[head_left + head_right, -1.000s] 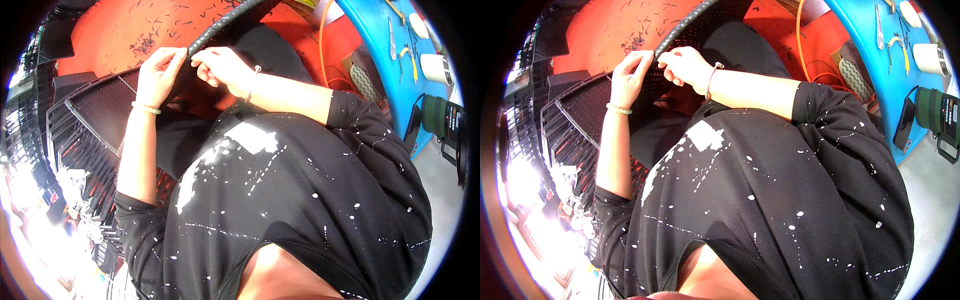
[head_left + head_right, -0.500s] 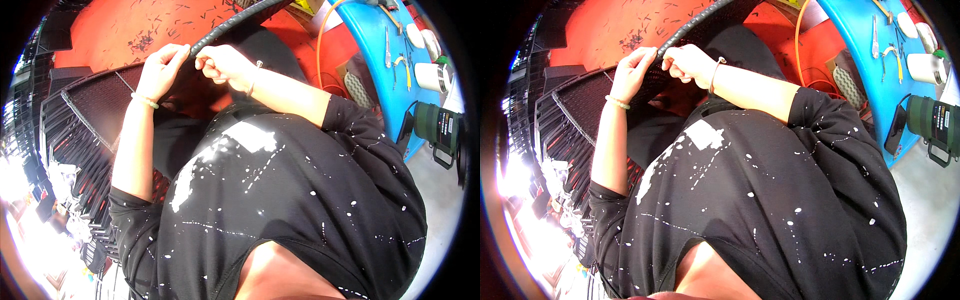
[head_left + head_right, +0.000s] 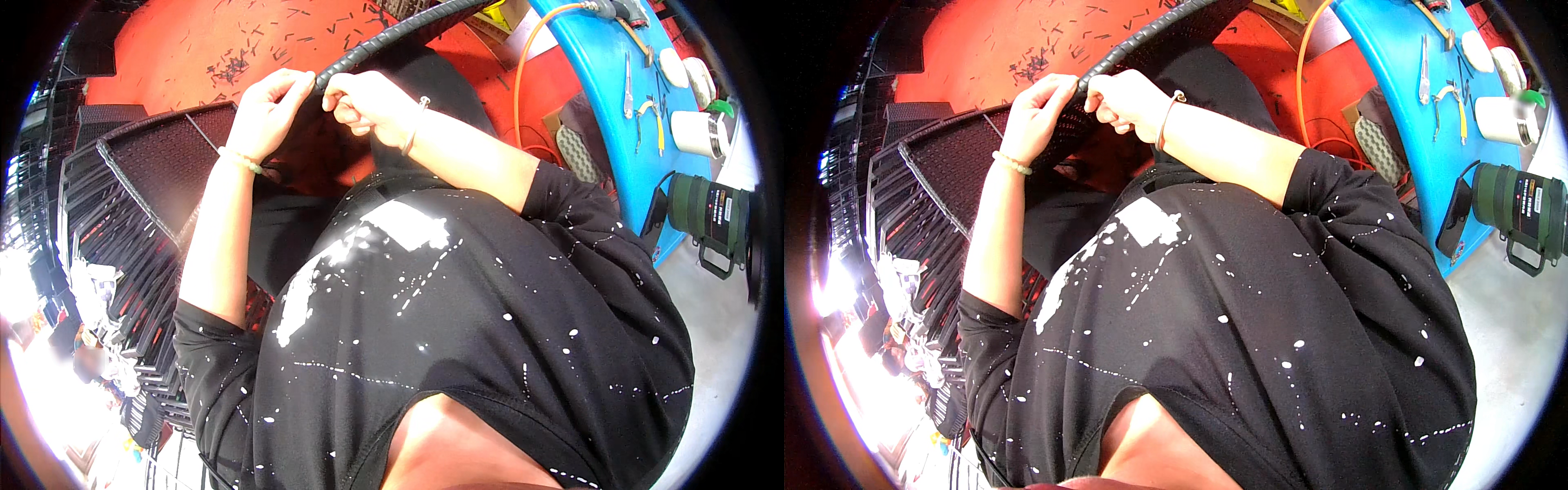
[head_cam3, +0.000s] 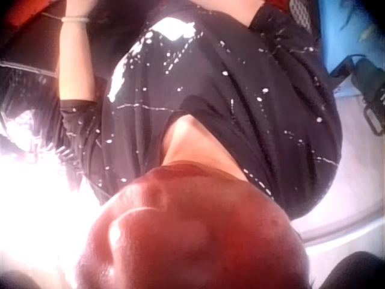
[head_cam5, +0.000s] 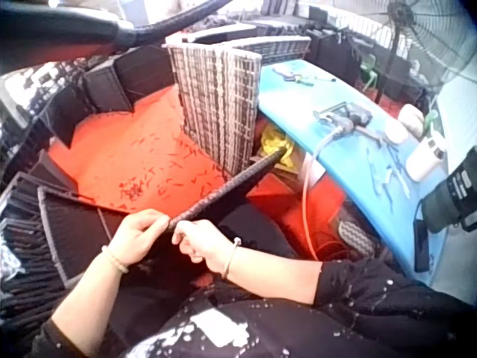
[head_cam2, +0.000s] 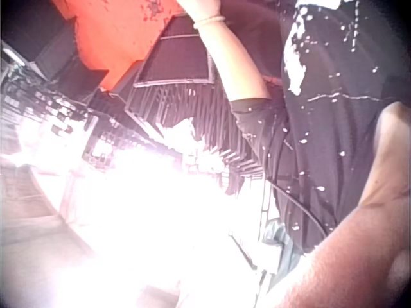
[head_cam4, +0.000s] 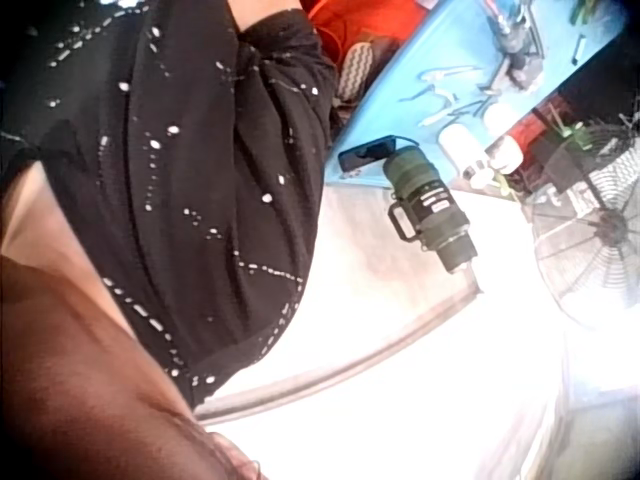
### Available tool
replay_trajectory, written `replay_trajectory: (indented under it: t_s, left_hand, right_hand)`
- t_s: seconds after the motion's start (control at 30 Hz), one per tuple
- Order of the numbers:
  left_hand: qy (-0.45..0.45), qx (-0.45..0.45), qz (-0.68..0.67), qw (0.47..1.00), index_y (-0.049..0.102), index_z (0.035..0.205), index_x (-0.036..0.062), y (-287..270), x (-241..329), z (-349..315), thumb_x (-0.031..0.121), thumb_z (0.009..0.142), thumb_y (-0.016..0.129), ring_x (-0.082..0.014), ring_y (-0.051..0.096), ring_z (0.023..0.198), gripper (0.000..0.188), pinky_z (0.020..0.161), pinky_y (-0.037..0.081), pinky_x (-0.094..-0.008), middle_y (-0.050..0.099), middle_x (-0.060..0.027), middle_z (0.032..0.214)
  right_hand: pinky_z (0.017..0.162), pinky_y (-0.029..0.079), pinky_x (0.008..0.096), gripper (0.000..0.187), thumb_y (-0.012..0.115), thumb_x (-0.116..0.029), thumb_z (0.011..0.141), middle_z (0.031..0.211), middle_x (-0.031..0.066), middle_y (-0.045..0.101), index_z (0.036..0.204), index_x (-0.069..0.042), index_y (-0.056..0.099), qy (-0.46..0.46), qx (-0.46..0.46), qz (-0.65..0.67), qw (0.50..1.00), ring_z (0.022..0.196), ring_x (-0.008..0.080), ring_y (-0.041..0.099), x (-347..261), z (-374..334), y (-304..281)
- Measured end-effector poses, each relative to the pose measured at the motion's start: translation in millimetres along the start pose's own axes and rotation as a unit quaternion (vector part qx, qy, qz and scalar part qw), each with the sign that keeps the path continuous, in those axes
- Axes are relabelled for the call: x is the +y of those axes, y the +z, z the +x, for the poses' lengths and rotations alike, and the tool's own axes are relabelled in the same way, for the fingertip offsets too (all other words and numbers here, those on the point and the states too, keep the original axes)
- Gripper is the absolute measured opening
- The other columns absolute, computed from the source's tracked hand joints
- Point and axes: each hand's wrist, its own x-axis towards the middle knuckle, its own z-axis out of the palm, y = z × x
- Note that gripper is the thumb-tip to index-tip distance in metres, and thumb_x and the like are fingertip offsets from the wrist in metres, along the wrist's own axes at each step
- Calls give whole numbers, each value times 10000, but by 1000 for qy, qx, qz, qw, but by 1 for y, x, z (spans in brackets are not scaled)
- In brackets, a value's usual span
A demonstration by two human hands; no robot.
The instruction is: The person sits on the floor and uses a metal tool to trim and smooth the edges of a black woven chair part. They repeatedly scrape the tool along the frame and use their fingers to adjust the woven material.
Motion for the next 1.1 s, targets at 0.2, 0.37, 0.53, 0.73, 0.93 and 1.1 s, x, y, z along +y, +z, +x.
replay_trajectory:
  t_s: [0.2,0.37,0.53,0.73,0.93,1.1]
  left_hand:
    - [21,8,18,1000,689,1018,-37,3,1,1,160,982,633,-136,626,861,208,818,487,-269,680,-61,919]
    - [25,22,15,999,692,1008,-29,8,-1,2,177,980,629,-159,637,846,217,805,493,-278,684,-77,916]
    - [35,35,61,997,703,981,0,10,0,3,232,979,618,-243,667,861,247,806,503,-312,691,-112,921]
    - [51,58,103,992,707,921,24,15,7,3,245,975,603,-305,670,875,251,806,518,-355,689,-122,924]
    - [100,96,197,971,709,892,49,22,14,1,224,975,596,-278,674,869,224,767,534,-353,688,-76,917]
    - [145,100,252,952,694,977,29,23,13,0,181,983,590,-278,684,878,184,768,539,-338,687,-95,960]
  right_hand:
    - [443,227,252,221,552,-205,927,561,-33,393,794,-29,571,-20,49,37,998,472,65,300,10,-1,10]
    - [444,227,256,214,593,-206,905,552,-45,407,771,-40,591,-6,-19,71,997,454,59,285,9,5,-11]
    - [447,260,237,148,598,-110,912,568,-60,418,788,-32,618,-106,-1,45,993,467,45,328,20,0,-8]
    - [480,285,227,176,603,-68,918,626,-50,471,747,-26,612,-189,49,15,981,528,39,379,26,-1,1]
    - [455,235,223,147,591,-106,933,610,-63,415,806,-37,613,-176,75,11,981,487,34,315,23,-4,6]
    - [468,268,226,100,596,-105,932,633,-54,433,871,-27,608,-111,-40,160,980,489,42,324,21,-1,-10]
